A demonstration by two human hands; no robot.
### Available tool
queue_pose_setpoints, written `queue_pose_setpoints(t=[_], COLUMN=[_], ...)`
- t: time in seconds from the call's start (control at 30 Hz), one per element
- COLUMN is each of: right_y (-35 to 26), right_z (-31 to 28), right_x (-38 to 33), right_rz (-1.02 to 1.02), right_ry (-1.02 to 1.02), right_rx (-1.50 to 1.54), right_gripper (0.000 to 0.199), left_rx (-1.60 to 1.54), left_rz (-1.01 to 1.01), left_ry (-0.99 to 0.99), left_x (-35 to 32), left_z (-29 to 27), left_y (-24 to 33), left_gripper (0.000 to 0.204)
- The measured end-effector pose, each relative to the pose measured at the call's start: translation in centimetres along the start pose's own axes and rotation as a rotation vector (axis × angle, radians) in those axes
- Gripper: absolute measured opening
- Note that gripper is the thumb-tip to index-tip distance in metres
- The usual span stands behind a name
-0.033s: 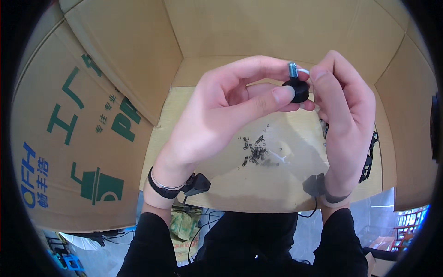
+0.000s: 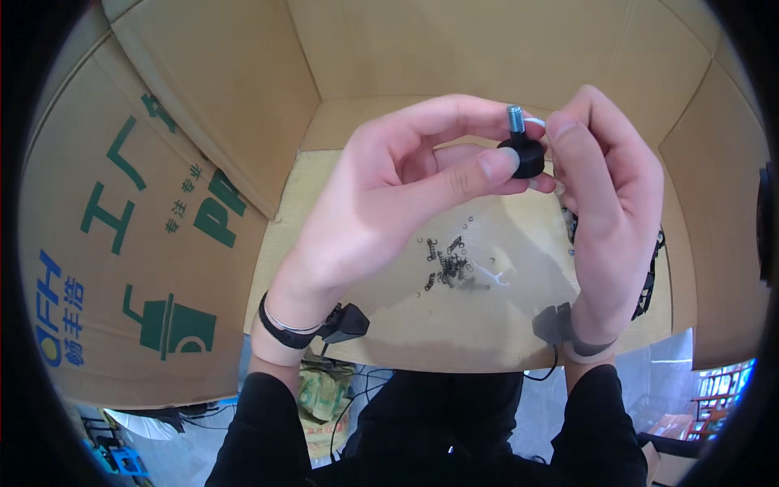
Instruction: Assembling small black plastic components by inserting metal screws and attaching small wires.
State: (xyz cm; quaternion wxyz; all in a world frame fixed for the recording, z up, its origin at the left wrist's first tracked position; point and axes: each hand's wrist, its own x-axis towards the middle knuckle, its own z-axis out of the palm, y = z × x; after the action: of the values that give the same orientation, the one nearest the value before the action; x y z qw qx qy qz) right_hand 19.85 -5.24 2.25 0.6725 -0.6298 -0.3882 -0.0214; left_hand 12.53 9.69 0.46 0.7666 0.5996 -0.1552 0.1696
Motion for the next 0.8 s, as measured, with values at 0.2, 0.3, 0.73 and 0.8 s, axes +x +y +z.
queue_pose_setpoints(t=[0.2,0.3,0.73,0.8], right_y=[-0.25,0.11,-0.56,-0.59], right_z=[-0.12,-0.08,-0.07,-0.11], right_x=[-0.27,-0.26,-0.68,-0.67], right_rz=[-0.036,-0.064,-0.081,-0.075], right_ry=[0.025,-0.01,0.026,0.018], right_rx=[-0.065,-0.055,-0.114,-0.115], right_gripper=[0.019,0.019,0.022,0.022], left_rx=[-0.017,-0.017,-0.033,-0.024], left_rz=[0.032,0.035,0.034,0.041], left_ry=[-0.039,-0.03,-0.039,-0.028], left_x=[-0.11,-0.24,-0.5,-0.54], left_z=[-0.03,0.0,0.23,0.3], left_y=[0.16,0.06,0.26,0.32], left_gripper=[0.036,0.036,0.038,0.038])
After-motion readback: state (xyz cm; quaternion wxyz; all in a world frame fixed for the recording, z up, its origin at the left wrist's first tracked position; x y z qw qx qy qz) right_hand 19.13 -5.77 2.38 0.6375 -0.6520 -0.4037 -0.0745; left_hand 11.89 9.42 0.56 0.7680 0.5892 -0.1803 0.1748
